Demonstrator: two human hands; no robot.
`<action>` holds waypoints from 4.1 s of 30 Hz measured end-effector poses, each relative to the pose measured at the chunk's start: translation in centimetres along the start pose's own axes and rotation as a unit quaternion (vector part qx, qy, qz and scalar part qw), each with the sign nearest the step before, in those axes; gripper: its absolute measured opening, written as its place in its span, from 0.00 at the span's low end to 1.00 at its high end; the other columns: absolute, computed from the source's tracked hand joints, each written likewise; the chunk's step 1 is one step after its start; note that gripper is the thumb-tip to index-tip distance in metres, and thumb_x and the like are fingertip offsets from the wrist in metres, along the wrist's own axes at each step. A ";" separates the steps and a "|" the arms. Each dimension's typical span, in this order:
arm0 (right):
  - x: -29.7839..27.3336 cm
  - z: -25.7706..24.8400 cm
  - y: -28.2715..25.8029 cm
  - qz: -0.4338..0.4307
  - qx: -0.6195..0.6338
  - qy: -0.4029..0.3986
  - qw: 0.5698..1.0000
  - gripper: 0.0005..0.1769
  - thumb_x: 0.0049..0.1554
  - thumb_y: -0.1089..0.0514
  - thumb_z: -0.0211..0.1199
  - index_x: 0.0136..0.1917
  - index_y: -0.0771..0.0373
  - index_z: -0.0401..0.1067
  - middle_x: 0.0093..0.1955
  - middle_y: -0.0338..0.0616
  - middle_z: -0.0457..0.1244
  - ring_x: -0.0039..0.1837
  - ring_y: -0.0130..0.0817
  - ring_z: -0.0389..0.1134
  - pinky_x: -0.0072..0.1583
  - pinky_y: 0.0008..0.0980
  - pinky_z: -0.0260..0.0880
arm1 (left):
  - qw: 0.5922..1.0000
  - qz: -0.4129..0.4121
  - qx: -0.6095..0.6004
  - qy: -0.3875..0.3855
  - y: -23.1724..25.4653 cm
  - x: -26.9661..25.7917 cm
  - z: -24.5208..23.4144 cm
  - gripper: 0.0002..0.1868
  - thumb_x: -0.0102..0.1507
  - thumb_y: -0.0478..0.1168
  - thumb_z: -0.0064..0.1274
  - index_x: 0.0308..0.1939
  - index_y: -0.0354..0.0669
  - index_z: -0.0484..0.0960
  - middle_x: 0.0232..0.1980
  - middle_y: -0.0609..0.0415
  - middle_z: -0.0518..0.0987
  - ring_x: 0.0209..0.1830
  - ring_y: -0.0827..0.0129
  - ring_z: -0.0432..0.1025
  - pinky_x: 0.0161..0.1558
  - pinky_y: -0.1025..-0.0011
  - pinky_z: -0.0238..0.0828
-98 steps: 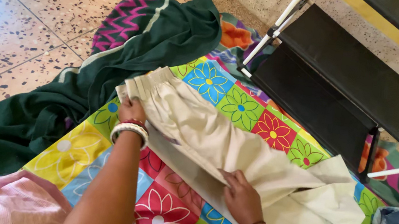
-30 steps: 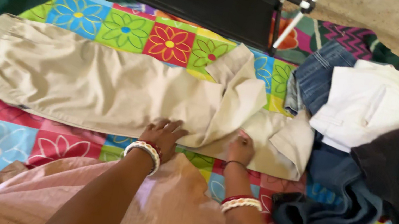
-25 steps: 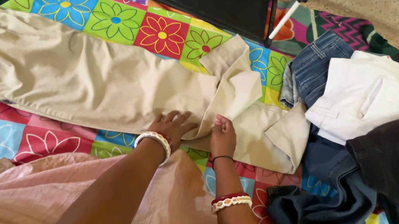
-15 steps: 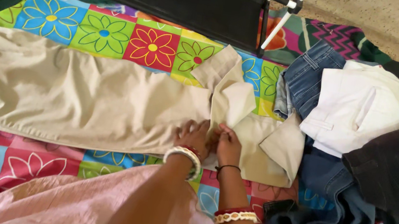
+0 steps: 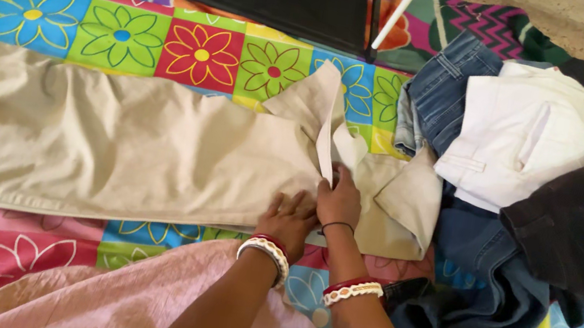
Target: The person unfolds a pair of beige trousers on a colorful mat, smooths them out, and folds them neatly. The person handles the trousers by hand, aligning the legs and folding the garment into a compact rectangle.
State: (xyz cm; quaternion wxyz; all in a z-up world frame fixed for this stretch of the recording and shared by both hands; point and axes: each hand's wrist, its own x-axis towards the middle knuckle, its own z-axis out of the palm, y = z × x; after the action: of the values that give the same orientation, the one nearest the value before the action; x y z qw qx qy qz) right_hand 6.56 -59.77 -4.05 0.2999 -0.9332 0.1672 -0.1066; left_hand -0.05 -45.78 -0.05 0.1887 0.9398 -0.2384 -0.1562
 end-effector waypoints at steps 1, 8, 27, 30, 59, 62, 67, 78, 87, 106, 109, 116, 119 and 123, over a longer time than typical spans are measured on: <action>0.1 -0.1 0.5 0.025 0.005 -0.005 1.000 0.18 0.56 0.50 0.64 0.56 0.61 0.76 0.52 0.57 0.71 0.54 0.55 0.71 0.55 0.48 0.68 | 1.000 0.002 -0.005 0.003 0.0 -0.2 -0.5 0.36 0.61 0.33 0.41 0.73 0.65 0.64 0.80 0.65 0.56 0.83 0.64 0.42 0.78 0.50 0.31; 1.0 -0.3 8.6 0.126 0.265 0.187 0.937 0.18 0.57 0.53 0.58 0.50 0.69 0.77 0.43 0.49 0.72 0.47 0.47 0.73 0.52 0.42 0.72 | 0.997 -0.036 -0.062 -0.007 0.8 -0.9 -2.0 0.38 0.63 0.34 0.41 0.77 0.70 0.59 0.82 0.67 0.53 0.83 0.65 0.42 0.79 0.52 0.31; 0.7 -6.8 18.7 0.006 -0.037 0.323 0.946 0.17 0.57 0.59 0.59 0.59 0.64 0.76 0.62 0.62 0.65 0.65 0.57 0.65 0.65 0.45 0.64 | 0.993 -0.089 -0.036 -0.072 2.4 -1.6 -2.3 0.32 0.67 0.37 0.34 0.73 0.75 0.65 0.84 0.70 0.45 0.85 0.63 0.35 0.79 0.48 0.26; 0.2 -5.7 13.4 0.043 0.060 0.244 0.967 0.18 0.54 0.63 0.57 0.58 0.59 0.77 0.60 0.55 0.67 0.64 0.51 0.67 0.66 0.42 0.67 | 0.994 -0.079 -0.041 -0.062 2.4 -2.6 -2.1 0.30 0.68 0.38 0.35 0.72 0.75 0.66 0.84 0.69 0.46 0.85 0.62 0.36 0.80 0.47 0.26; 4.6 -5.3 13.1 0.260 0.288 0.002 0.922 0.26 0.53 0.60 0.65 0.63 0.70 0.66 0.62 0.62 0.61 0.65 0.57 0.62 0.65 0.49 0.62 | 0.991 -0.083 -0.057 -0.087 2.1 -3.6 -3.1 0.30 0.67 0.39 0.37 0.73 0.70 0.65 0.84 0.69 0.45 0.85 0.65 0.36 0.80 0.48 0.26; 5.0 -7.6 13.3 0.216 0.254 0.113 0.936 0.26 0.52 0.59 0.66 0.63 0.65 0.66 0.64 0.59 0.60 0.66 0.56 0.61 0.64 0.51 0.61 | 0.993 -0.073 -0.047 -0.085 1.8 -4.0 -2.8 0.33 0.64 0.37 0.40 0.73 0.67 0.66 0.84 0.69 0.46 0.84 0.64 0.37 0.79 0.48 0.29; 2.7 -10.2 10.7 0.256 0.125 0.326 0.901 0.27 0.52 0.58 0.68 0.64 0.56 0.67 0.66 0.54 0.57 0.66 0.54 0.59 0.63 0.54 0.60 | 0.995 -0.068 -0.050 -0.056 1.7 -3.9 -2.5 0.29 0.66 0.38 0.38 0.72 0.67 0.68 0.83 0.68 0.49 0.84 0.63 0.38 0.79 0.46 0.29; -0.9 -12.1 -2.4 0.031 -0.123 0.357 0.925 0.23 0.52 0.60 0.67 0.61 0.49 0.70 0.66 0.41 0.60 0.70 0.47 0.59 0.67 0.57 0.53 | 0.993 -0.066 -0.057 0.084 -1.2 -1.6 -3.6 0.23 0.61 0.39 0.48 0.61 0.62 0.79 0.73 0.58 0.66 0.76 0.60 0.55 0.75 0.45 0.40; 2.0 -5.8 0.4 -0.055 0.163 -0.010 0.985 0.19 0.55 0.67 0.54 0.58 0.55 0.76 0.50 0.48 0.71 0.50 0.46 0.73 0.53 0.40 0.73 | 0.982 -0.082 -0.016 0.170 -6.4 3.2 -7.5 0.24 0.60 0.40 0.50 0.61 0.61 0.78 0.72 0.59 0.67 0.73 0.61 0.60 0.71 0.46 0.50; 9.2 -10.5 10.4 -0.005 -0.203 -0.100 0.974 0.23 0.57 0.49 0.64 0.65 0.51 0.74 0.63 0.46 0.69 0.67 0.47 0.68 0.68 0.54 0.61 | 0.982 -0.155 0.014 0.103 -11.1 9.3 -10.5 0.13 0.68 0.46 0.50 0.55 0.54 0.79 0.60 0.53 0.75 0.63 0.60 0.71 0.63 0.54 0.64; 9.5 -10.2 9.0 -0.047 -0.209 -0.005 0.977 0.21 0.59 0.50 0.62 0.65 0.50 0.73 0.64 0.47 0.69 0.68 0.49 0.66 0.72 0.60 0.55 | 0.977 -0.172 -0.027 0.123 -11.3 9.6 -10.8 0.12 0.70 0.47 0.49 0.56 0.52 0.78 0.59 0.53 0.75 0.60 0.58 0.74 0.65 0.54 0.64; 5.3 -7.1 1.1 -0.108 -0.242 0.129 0.956 0.32 0.52 0.52 0.63 0.70 0.51 0.66 0.71 0.55 0.58 0.73 0.57 0.54 0.66 0.69 0.46 | 0.962 -0.089 0.052 0.254 -8.0 8.6 -6.7 0.28 0.60 0.44 0.50 0.66 0.56 0.72 0.74 0.53 0.64 0.70 0.55 0.60 0.65 0.43 0.54; 2.0 -2.6 -2.4 -0.270 -0.081 0.015 0.959 0.28 0.59 0.55 0.56 0.72 0.56 0.64 0.75 0.49 0.58 0.78 0.49 0.55 0.76 0.55 0.53 | 0.982 -0.033 0.056 0.179 -5.7 6.5 -2.8 0.32 0.62 0.47 0.49 0.72 0.56 0.66 0.80 0.53 0.56 0.80 0.55 0.48 0.73 0.41 0.39; -0.5 -0.1 -2.6 -0.293 -0.108 0.003 0.950 0.24 0.63 0.50 0.53 0.71 0.55 0.66 0.76 0.52 0.58 0.78 0.53 0.53 0.73 0.56 0.50 | 0.982 -0.003 0.061 0.180 -6.1 4.3 -1.5 0.33 0.65 0.51 0.46 0.75 0.57 0.62 0.81 0.53 0.53 0.83 0.54 0.43 0.76 0.39 0.31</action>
State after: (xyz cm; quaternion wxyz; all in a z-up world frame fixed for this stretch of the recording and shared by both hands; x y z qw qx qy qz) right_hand 6.76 -57.62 -2.46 0.1518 -0.9675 -0.1024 -0.1742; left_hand 6.49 -42.52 -2.19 0.1701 0.9631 -0.2066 0.0297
